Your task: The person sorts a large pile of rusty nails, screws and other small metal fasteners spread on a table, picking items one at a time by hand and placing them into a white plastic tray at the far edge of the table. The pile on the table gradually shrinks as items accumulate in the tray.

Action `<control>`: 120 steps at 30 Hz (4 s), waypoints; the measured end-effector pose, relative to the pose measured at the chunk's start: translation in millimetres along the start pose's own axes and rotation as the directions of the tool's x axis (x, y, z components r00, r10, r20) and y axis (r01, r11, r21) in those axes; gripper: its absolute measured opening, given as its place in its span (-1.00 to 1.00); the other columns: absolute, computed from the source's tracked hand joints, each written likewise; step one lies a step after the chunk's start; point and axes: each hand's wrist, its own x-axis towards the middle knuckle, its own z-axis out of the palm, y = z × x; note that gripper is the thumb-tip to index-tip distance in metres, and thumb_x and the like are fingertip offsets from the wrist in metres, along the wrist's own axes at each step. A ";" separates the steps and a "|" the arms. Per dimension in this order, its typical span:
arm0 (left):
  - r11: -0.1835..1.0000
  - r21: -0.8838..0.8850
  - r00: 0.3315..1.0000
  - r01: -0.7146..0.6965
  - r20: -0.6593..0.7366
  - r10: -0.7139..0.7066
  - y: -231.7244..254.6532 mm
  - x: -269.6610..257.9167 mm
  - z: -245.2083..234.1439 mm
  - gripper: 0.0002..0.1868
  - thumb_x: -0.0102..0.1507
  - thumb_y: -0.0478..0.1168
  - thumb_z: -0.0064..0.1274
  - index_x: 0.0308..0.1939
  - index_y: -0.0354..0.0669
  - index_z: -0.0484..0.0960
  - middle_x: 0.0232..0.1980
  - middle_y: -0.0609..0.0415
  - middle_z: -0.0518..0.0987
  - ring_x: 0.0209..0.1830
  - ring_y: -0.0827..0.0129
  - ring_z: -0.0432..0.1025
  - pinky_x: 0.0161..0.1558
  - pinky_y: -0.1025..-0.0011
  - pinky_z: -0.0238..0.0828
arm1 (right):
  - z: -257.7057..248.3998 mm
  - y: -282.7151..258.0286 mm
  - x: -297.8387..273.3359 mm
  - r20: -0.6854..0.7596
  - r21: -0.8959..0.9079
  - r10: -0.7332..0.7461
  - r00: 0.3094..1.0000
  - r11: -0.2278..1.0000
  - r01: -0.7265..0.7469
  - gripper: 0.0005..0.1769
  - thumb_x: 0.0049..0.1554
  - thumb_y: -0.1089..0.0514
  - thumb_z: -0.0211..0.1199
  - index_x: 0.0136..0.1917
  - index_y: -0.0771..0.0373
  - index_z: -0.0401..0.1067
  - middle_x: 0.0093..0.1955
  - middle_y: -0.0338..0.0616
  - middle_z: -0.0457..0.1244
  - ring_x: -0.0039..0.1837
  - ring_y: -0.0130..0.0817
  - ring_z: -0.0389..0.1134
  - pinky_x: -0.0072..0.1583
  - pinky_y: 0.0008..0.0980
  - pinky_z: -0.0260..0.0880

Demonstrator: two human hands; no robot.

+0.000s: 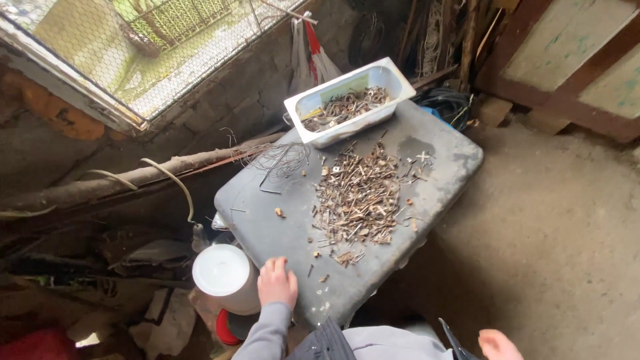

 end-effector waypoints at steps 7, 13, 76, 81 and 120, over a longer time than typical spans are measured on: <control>0.984 0.125 0.986 0.128 -0.123 -0.113 10.8 78.1 21.7 -0.44 0.18 -0.06 0.09 0.27 -0.02 0.45 0.37 -0.04 0.39 0.37 0.04 0.27 0.31 0.01 0.20 | 52.0 -280.4 -77.6 0.040 -0.094 -0.358 0.933 0.928 0.360 -0.66 0.14 0.28 0.11 0.14 0.14 0.56 0.21 -0.26 0.38 0.24 -0.39 0.41 0.31 -0.41 0.40; 0.975 0.154 0.985 0.163 -0.082 -0.152 11.9 90.0 55.6 -0.28 0.26 0.00 0.05 0.47 -0.09 0.25 0.50 -0.13 0.19 0.53 -0.02 0.08 0.47 0.04 -0.03 | 82.0 -390.2 -35.9 -0.009 -0.279 -0.799 0.601 0.579 0.766 -0.68 0.11 0.25 0.21 0.13 0.03 0.53 0.13 -0.28 0.34 0.23 -0.16 0.39 0.27 -0.15 0.41; -0.557 -0.396 0.627 0.730 0.714 0.314 151.4 89.2 -26.5 -0.34 0.40 0.15 -0.15 0.26 -0.40 0.55 0.20 -0.33 0.57 0.20 -0.08 0.51 0.24 0.10 0.49 | 88.0 -564.7 -104.9 0.243 0.367 -0.429 0.870 0.871 0.327 -0.73 0.09 0.35 0.39 0.09 0.33 0.55 -0.14 0.05 0.46 -0.20 -0.38 0.51 -0.32 -0.58 0.42; -0.546 -0.333 0.587 0.768 0.706 0.395 151.8 68.9 -53.2 -0.41 0.38 0.08 -0.11 0.25 -0.36 0.55 0.12 -0.21 0.63 0.10 0.06 0.57 0.19 0.16 0.56 | 79.2 -550.7 -129.7 0.192 0.458 -0.431 0.882 0.834 0.308 -0.76 0.06 0.38 0.43 0.02 0.42 0.52 -0.15 0.13 0.46 -0.21 -0.30 0.52 -0.34 -0.55 0.45; 0.053 -0.654 0.656 0.755 0.754 -0.041 179.7 97.8 97.7 -0.69 0.47 -0.16 -0.23 0.02 -0.31 0.56 -0.25 -0.11 0.72 -0.27 0.39 0.63 -0.21 0.50 0.65 | 64.5 -477.5 93.2 0.474 0.614 -0.156 0.867 0.764 -0.198 -0.81 0.32 0.09 0.12 -0.03 0.24 0.43 -0.19 0.02 0.36 -0.14 -0.23 0.47 -0.08 -0.25 0.57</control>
